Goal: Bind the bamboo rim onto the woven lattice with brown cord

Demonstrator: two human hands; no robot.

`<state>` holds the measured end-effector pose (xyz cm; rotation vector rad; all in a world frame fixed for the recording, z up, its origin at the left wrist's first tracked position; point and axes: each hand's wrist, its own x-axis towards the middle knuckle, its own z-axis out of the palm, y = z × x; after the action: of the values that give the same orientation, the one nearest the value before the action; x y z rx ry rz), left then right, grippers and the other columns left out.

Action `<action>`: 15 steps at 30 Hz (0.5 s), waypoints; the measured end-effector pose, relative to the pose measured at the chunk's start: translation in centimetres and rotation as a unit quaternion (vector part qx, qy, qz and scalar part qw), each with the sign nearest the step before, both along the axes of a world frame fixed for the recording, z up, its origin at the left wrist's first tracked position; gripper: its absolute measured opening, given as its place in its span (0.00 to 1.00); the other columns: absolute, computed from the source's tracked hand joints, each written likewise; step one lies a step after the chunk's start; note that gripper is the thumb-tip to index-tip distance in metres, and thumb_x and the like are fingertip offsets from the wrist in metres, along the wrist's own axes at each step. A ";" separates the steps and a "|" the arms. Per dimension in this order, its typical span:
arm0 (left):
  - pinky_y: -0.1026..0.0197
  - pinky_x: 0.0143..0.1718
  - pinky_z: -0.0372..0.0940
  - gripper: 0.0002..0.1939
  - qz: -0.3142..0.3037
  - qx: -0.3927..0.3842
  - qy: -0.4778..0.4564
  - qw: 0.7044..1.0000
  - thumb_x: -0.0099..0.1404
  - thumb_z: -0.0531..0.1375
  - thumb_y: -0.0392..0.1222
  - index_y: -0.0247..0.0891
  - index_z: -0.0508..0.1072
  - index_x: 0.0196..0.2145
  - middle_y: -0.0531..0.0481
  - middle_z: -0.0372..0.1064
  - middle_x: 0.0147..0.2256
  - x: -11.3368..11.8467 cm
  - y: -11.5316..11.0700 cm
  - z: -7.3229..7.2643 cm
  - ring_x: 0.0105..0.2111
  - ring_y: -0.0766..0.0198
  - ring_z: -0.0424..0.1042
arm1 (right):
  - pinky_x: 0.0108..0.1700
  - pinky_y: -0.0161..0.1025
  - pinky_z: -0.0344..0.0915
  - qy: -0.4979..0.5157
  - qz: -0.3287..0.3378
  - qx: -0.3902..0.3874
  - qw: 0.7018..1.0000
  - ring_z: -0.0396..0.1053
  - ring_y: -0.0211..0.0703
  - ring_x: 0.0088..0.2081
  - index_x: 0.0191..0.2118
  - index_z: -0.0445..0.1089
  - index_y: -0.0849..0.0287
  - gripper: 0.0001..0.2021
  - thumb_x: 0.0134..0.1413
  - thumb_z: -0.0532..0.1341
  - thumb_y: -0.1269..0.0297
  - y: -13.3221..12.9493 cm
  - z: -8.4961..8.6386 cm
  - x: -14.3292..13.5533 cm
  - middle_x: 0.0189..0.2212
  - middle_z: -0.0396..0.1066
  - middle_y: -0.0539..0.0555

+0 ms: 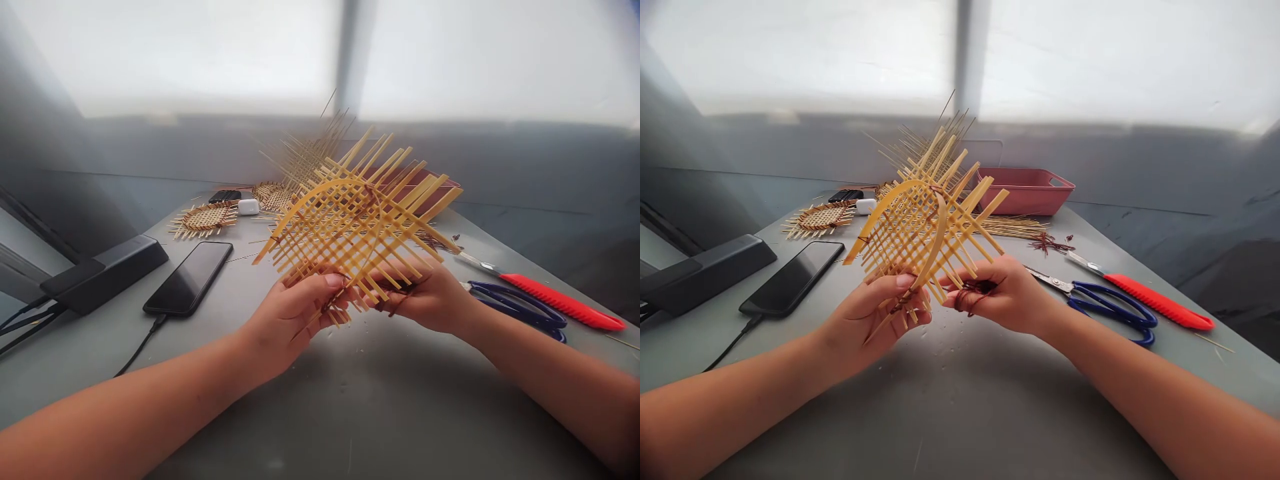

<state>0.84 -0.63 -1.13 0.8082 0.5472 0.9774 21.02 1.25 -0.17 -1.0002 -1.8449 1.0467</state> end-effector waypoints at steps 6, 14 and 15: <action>0.63 0.34 0.66 0.09 0.010 -0.008 -0.002 1.000 0.53 0.70 0.43 0.38 0.76 0.28 0.53 0.70 0.27 0.0 0.1 0.1 0.29 0.67 0.69 | 0.19 0.34 0.57 -0.010 -0.040 -0.025 0.999 0.57 0.33 0.19 0.20 0.68 0.57 0.21 0.41 0.71 0.46 0.6 0.3 0.0 0.17 0.62 0.48; 0.63 0.34 0.66 0.07 0.006 -0.021 -0.011 1.000 0.54 0.70 0.42 0.39 0.78 0.30 0.54 0.71 0.28 -0.1 0.0 0.1 0.30 0.68 0.70 | 0.21 0.35 0.52 -0.026 -0.094 -0.050 0.994 0.52 0.34 0.20 0.17 0.61 0.55 0.24 0.41 0.69 0.42 1.5 -0.1 0.2 0.17 0.55 0.47; 0.63 0.34 0.66 0.07 0.002 -0.020 -0.013 1.000 0.55 0.70 0.42 0.40 0.78 0.30 0.54 0.71 0.28 -0.1 0.0 0.1 0.30 0.68 0.70 | 0.21 0.35 0.52 -0.025 -0.093 -0.055 0.994 0.52 0.34 0.20 0.18 0.62 0.55 0.23 0.41 0.70 0.43 1.6 -0.3 0.2 0.17 0.56 0.47</action>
<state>0.69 -0.61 -1.04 0.7583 0.5434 0.9762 21.27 2.85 -0.42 -1.2493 -1.7100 1.0265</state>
